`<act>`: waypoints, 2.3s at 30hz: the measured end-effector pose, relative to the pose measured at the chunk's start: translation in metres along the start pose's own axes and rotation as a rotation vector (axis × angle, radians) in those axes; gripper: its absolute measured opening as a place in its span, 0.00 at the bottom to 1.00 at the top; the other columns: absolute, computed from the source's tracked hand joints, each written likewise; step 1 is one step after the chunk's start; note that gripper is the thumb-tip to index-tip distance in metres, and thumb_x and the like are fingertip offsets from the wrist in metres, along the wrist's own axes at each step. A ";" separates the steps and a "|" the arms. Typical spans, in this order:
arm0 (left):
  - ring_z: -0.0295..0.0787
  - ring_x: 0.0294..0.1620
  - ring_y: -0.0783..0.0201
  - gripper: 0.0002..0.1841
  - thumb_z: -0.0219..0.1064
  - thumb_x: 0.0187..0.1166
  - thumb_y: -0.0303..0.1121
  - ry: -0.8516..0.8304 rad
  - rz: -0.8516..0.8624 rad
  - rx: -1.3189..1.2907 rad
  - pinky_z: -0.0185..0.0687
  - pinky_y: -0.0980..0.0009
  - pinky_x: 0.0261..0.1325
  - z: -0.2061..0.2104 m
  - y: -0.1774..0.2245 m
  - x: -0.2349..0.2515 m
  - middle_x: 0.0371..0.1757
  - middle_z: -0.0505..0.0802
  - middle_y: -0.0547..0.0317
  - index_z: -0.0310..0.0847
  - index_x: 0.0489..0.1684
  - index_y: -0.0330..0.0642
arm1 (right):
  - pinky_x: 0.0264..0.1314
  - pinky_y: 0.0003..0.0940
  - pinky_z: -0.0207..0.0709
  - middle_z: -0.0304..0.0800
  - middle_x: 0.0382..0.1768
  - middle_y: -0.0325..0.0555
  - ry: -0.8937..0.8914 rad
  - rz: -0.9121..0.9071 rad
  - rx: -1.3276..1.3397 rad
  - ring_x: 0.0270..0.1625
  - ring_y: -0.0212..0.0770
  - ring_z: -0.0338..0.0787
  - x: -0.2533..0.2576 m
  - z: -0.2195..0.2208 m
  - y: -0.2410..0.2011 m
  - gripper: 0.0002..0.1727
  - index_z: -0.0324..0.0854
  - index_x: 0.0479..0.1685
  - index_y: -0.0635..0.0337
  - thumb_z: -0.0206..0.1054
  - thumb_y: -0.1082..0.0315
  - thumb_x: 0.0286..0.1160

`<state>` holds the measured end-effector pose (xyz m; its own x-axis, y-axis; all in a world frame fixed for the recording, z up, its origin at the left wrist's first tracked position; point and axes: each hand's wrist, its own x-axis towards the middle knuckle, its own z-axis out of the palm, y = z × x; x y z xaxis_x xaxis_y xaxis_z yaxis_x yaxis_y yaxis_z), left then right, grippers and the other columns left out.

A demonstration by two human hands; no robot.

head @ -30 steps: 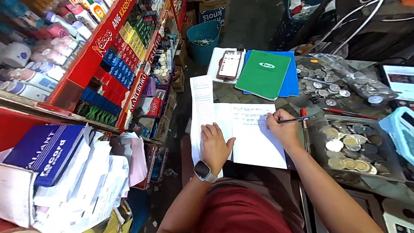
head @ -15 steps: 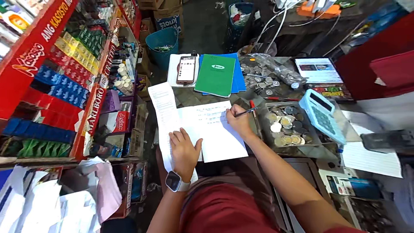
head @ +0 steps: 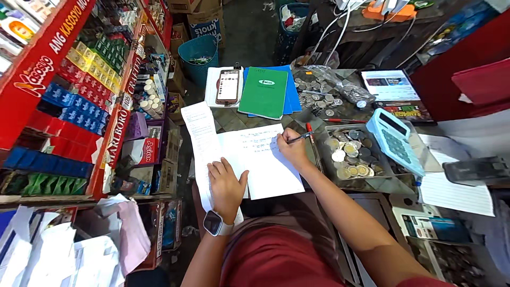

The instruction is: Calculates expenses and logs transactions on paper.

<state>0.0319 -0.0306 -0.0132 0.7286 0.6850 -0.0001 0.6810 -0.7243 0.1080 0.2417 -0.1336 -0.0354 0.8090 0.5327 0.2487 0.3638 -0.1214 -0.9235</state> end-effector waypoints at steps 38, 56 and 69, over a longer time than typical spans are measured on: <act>0.74 0.77 0.22 0.50 0.48 0.80 0.69 0.023 0.008 0.025 0.69 0.38 0.77 0.002 0.000 0.000 0.73 0.79 0.18 0.69 0.80 0.22 | 0.20 0.18 0.74 0.73 0.11 0.30 0.076 0.161 0.116 0.13 0.22 0.75 0.002 -0.010 -0.009 0.17 0.65 0.18 0.54 0.62 0.78 0.75; 0.73 0.77 0.21 0.50 0.49 0.80 0.69 0.011 -0.001 0.024 0.71 0.39 0.75 -0.001 0.003 0.000 0.74 0.78 0.17 0.70 0.80 0.23 | 0.19 0.17 0.75 0.82 0.17 0.35 -0.146 0.149 0.167 0.15 0.23 0.79 -0.004 0.019 -0.026 0.16 0.68 0.21 0.57 0.64 0.77 0.78; 0.73 0.77 0.21 0.50 0.50 0.80 0.69 0.019 -0.002 0.008 0.70 0.39 0.76 0.001 0.004 0.000 0.74 0.78 0.17 0.70 0.80 0.23 | 0.21 0.16 0.73 0.75 0.14 0.32 -0.144 0.065 0.083 0.16 0.21 0.76 -0.007 0.023 -0.017 0.17 0.67 0.18 0.56 0.65 0.76 0.75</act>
<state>0.0344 -0.0333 -0.0139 0.7254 0.6881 0.0186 0.6833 -0.7232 0.1003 0.2194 -0.1162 -0.0278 0.7529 0.6411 0.1490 0.2691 -0.0931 -0.9586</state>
